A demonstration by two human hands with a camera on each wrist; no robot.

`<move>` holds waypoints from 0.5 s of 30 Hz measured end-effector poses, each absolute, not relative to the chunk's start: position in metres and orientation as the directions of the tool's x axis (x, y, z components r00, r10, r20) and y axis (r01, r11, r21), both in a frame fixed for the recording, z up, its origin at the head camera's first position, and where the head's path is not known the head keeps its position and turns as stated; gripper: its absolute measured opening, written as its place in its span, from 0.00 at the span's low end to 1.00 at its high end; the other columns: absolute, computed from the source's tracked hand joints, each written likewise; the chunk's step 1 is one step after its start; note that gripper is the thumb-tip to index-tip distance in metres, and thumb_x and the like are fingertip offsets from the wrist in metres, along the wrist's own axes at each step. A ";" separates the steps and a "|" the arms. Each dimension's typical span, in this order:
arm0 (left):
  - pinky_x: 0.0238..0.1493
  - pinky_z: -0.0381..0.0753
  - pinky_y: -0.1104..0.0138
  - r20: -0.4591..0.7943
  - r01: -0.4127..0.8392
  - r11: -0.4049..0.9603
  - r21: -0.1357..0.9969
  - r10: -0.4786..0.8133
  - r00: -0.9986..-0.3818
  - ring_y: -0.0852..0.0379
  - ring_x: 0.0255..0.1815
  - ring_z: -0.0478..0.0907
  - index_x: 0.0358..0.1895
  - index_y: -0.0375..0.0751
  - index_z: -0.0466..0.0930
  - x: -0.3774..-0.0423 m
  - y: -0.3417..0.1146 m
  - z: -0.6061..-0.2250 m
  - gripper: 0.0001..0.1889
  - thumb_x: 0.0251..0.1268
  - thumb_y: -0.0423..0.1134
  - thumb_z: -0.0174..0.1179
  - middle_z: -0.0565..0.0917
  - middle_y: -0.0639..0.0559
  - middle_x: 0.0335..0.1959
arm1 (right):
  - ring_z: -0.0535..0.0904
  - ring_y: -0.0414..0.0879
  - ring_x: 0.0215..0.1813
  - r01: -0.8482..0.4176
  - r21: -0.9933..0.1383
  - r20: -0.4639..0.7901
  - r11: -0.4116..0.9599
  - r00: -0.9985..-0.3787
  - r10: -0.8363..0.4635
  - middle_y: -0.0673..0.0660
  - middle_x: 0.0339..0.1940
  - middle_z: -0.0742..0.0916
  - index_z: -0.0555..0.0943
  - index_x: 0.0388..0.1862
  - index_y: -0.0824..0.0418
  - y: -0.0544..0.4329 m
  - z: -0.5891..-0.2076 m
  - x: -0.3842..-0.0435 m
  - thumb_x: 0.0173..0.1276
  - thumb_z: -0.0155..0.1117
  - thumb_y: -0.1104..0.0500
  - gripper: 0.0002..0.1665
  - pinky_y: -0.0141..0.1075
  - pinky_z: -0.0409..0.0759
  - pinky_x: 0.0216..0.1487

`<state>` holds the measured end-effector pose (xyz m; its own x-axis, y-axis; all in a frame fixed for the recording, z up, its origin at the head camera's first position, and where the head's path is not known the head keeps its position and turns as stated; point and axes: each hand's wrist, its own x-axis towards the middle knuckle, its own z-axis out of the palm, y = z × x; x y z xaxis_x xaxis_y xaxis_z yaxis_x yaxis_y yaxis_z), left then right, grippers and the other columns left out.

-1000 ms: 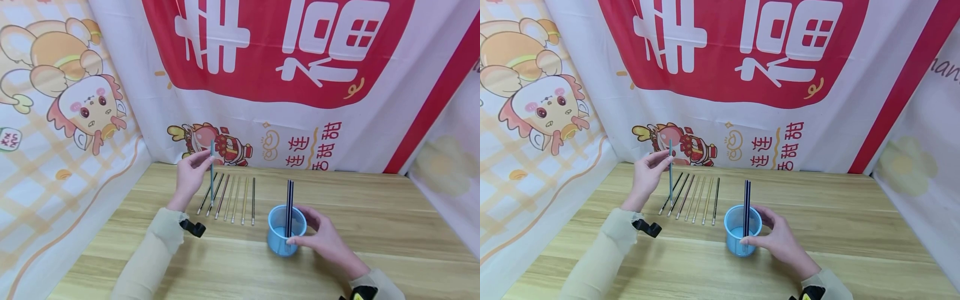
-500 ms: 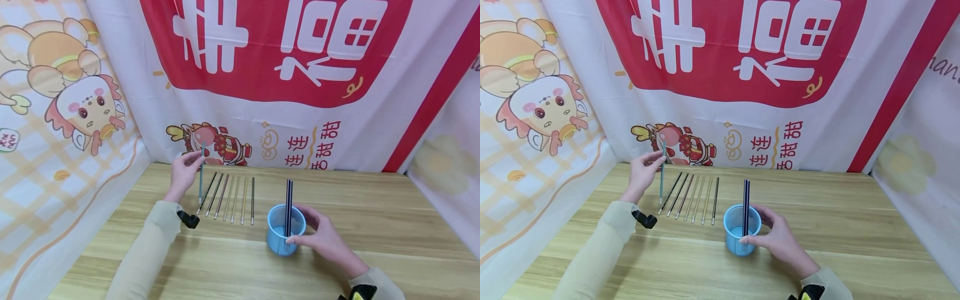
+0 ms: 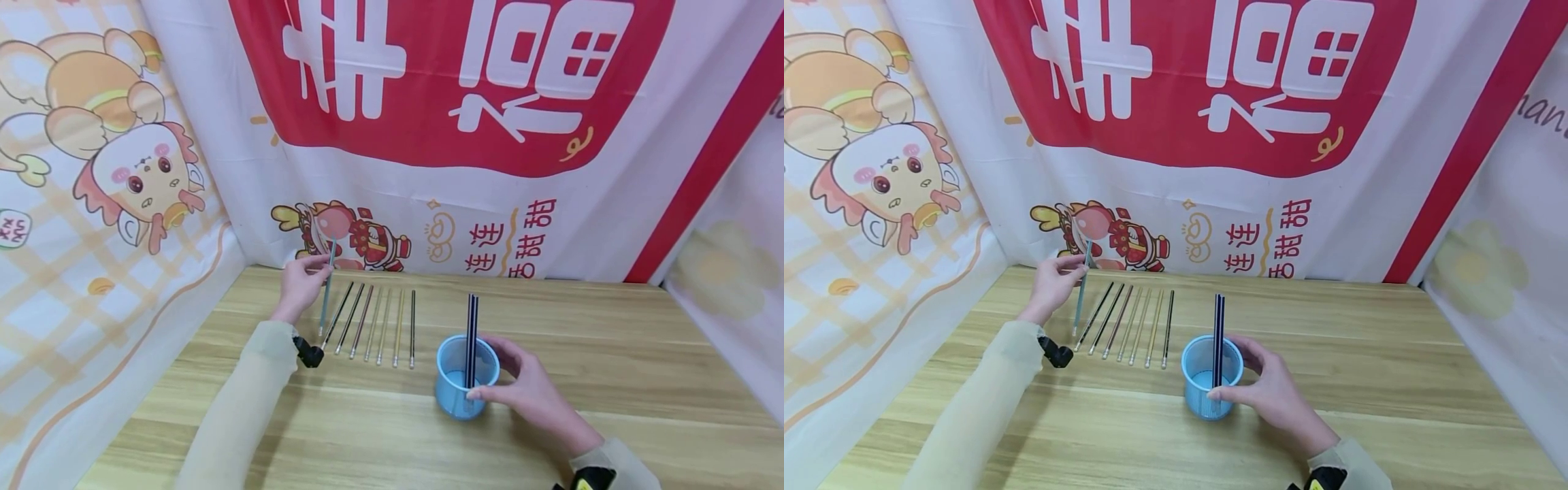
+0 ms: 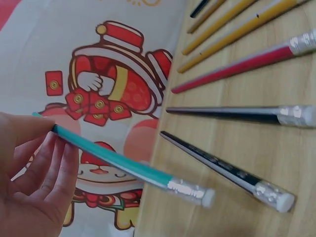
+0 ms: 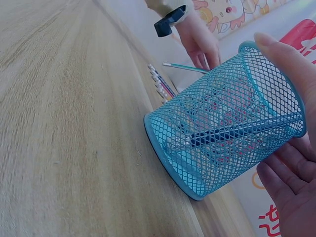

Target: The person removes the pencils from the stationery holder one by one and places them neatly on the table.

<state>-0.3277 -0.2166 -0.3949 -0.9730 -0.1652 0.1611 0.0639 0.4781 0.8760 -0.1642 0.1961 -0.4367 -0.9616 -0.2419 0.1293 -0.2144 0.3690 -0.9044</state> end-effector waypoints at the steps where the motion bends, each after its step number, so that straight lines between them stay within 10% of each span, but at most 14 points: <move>1: 0.43 0.88 0.74 0.156 0.058 0.491 0.869 -0.161 -0.975 0.53 0.46 0.90 0.67 0.41 0.85 -0.328 -0.217 -0.396 0.18 0.79 0.36 0.64 0.89 0.38 0.56 | 0.81 0.61 0.73 -0.216 -0.904 0.131 0.368 -0.961 -0.242 0.63 0.73 0.83 0.74 0.77 0.62 0.196 -0.437 -0.164 0.57 0.88 0.54 0.51 0.27 0.77 0.71; 15: 0.54 0.90 0.60 0.118 0.033 0.580 0.814 -0.109 -0.987 0.38 0.58 0.88 0.68 0.36 0.83 -0.339 -0.226 -0.419 0.19 0.78 0.32 0.63 0.89 0.34 0.58 | 0.81 0.62 0.72 -0.226 -0.906 0.144 0.359 -0.960 -0.241 0.63 0.72 0.84 0.75 0.76 0.63 0.195 -0.437 -0.164 0.57 0.88 0.55 0.50 0.26 0.78 0.70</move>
<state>-0.3395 -0.2264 -0.4187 -0.9871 -0.1089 0.1177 0.0330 0.5800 0.8139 -0.1644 0.1955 -0.4367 -0.9598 -0.2410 0.1439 -0.2259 0.3589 -0.9056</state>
